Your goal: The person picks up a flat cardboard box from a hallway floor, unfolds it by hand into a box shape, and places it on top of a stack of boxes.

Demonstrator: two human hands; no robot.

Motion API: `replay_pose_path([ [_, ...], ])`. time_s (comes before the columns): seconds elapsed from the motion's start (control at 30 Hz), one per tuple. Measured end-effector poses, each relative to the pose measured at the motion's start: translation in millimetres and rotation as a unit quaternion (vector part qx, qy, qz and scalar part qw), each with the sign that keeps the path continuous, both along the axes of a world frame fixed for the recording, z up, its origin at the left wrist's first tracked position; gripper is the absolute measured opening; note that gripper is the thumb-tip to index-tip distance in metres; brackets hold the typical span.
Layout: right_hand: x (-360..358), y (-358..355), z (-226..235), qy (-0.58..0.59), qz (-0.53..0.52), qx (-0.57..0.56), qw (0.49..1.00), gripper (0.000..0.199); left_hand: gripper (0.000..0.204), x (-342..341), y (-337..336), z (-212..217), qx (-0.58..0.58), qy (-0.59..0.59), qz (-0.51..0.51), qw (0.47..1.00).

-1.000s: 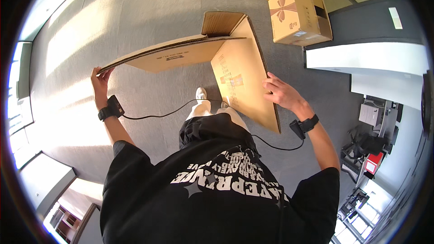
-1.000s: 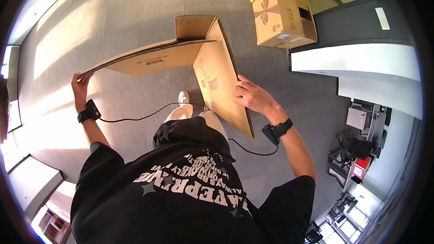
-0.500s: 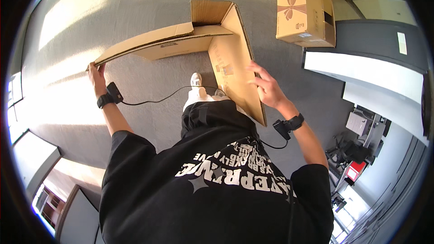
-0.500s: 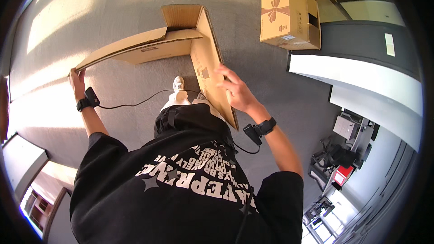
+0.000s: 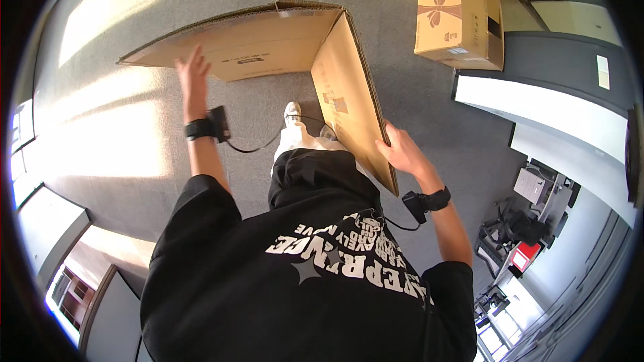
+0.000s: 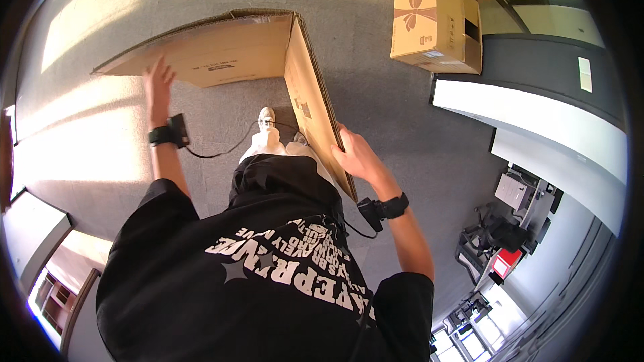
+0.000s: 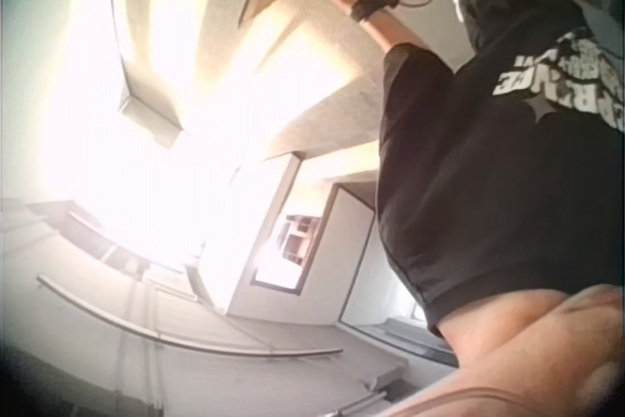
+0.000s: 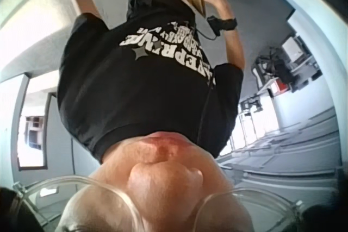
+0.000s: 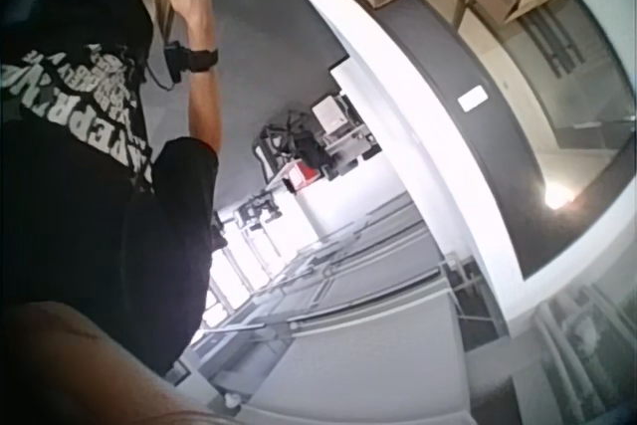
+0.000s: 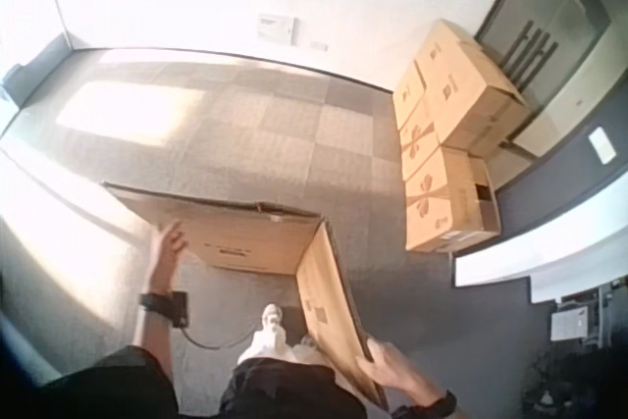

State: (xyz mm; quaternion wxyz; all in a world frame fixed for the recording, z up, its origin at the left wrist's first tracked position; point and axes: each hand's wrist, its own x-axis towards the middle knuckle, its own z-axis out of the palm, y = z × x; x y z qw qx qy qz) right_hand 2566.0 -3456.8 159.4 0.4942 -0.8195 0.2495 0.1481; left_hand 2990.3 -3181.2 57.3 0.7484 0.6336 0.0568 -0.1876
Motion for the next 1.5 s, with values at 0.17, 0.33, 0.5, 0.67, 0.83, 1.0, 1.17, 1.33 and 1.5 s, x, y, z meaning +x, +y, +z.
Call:
replay_pose_path([
  [0.17,-3.9,11.2,-6.1,-0.007,0.026,-0.034,0.999,0.05,0.105,-75.2,-117.8,34.3,0.051,0.004,-0.11,0.993],
  [0.33,-4.1,15.4,-1.7,0.024,0.028,-0.021,0.999,0.055,0.124,-89.5,-155.1,52.1,0.058,0.095,-0.033,0.993],
  [0.5,-1.9,12.8,-3.2,0.004,0.055,-0.063,0.996,0.05,0.117,-66.3,-119.7,28.9,-0.07,-0.011,0.053,0.996],
  [0.67,15.8,1.8,14.1,-0.096,0.088,-0.088,0.988,0.043,0.11,-39.6,-51.2,32.5,-0.001,-0.037,-0.044,0.998],
  [0.83,-9.0,8.2,-15.8,-0.079,0.106,-0.098,0.986,0.045,0.103,-59.7,-31.6,21.4,0.008,-0.076,-0.081,0.994],
  [1.0,-5.7,19.7,-21.5,-0.12,0.079,-0.071,0.987,0.042,0.076,-74.2,-2.6,-3.5,0.101,-0.043,0.018,0.994],
  [1.17,0.0,32.7,-24.2,-0.107,0.114,-0.028,0.987,0.052,0.06,-73.8,16.0,-47.2,0.113,-0.152,0.086,0.978],
  [1.33,-14.8,24.0,-60.3,-0.097,0.095,0.085,0.987,0.062,0.064,-76.2,28.3,-30.3,0.121,-0.07,0.003,0.99],
  [1.5,3.3,0.3,-48.7,-0.082,0.084,0.042,0.992,0.042,0.063,-75.7,65.6,-30.6,0.116,-0.041,-0.017,0.992],
])
